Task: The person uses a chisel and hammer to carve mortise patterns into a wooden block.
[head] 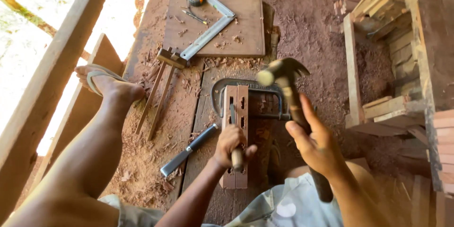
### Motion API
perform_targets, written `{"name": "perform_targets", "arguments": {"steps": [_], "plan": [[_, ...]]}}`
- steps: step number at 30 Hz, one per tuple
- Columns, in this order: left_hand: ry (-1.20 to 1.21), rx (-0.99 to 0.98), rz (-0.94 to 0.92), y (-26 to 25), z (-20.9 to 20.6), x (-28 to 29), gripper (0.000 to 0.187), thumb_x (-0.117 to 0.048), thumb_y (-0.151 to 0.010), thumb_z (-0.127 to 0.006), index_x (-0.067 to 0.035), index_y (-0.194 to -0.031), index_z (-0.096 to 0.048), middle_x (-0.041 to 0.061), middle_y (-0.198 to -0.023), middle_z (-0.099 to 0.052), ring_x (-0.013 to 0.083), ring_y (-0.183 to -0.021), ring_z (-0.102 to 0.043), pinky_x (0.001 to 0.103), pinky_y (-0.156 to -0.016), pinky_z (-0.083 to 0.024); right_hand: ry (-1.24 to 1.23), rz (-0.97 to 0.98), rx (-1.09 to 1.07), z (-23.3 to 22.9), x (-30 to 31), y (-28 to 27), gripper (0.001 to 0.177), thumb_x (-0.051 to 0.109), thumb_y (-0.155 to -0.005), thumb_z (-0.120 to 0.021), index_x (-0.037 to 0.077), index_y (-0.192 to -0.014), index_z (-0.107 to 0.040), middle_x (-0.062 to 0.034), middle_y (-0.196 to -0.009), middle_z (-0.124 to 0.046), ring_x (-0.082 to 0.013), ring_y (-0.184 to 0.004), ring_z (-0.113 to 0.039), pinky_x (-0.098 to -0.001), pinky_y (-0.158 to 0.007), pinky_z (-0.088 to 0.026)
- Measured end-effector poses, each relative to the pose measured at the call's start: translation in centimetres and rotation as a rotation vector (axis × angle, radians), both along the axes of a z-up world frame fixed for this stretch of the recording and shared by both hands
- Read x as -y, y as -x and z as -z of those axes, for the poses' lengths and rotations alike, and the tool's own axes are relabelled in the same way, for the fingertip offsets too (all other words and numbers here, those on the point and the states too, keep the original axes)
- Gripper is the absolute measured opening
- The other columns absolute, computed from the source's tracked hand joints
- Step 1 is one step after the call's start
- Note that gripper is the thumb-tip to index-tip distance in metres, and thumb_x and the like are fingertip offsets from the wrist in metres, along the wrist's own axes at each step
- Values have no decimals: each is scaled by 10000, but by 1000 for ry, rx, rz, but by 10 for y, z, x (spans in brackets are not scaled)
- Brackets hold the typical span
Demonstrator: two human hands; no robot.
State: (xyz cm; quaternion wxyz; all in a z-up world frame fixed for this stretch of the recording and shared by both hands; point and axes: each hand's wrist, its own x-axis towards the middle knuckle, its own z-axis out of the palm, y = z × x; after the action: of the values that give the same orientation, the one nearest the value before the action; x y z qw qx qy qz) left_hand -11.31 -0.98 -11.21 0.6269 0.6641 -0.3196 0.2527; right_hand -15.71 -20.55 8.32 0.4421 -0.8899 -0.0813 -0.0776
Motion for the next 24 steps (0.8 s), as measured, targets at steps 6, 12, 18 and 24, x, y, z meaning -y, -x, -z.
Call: {"name": "perform_targets", "arguments": {"steps": [6,12,18,24], "plan": [[-36,-204,102,-95,-23,15,204,-192,-797,-788,-48,-797,-643,172,-677,-610,393,-583,-565,437,-612,-472,-399,63,-39,33,17,-9,642,91,-1025,-495,132,-1624,-268,-146,-708,-577,-159,-429,-568,-281,-369,-504],[36,-989,-267,-229,-69,52,293,-315,-694,-812,-57,-778,-700,143,-673,-692,315,-703,-725,443,-675,-554,-352,157,-142,18,23,-25,638,144,-1045,-491,95,-1644,-275,-144,-708,-601,-164,-453,-573,-305,-401,-504],[-140,-1148,-212,-263,-43,49,500,-364,-918,-651,76,-1158,-651,89,-757,-667,110,-501,-587,247,-410,-563,-400,162,-231,12,31,-30,668,100,-1030,-426,147,-1661,-211,-5,-738,-479,-103,-557,-442,-221,-449,-395],[-133,-1058,-305,-261,-47,47,765,-658,-882,-389,23,-1171,-586,154,-947,-698,223,-808,-743,361,-686,-659,-539,149,-321,15,28,-20,682,124,-1016,-460,186,-1658,-238,-3,-743,-486,-93,-527,-432,-204,-434,-378]]}}
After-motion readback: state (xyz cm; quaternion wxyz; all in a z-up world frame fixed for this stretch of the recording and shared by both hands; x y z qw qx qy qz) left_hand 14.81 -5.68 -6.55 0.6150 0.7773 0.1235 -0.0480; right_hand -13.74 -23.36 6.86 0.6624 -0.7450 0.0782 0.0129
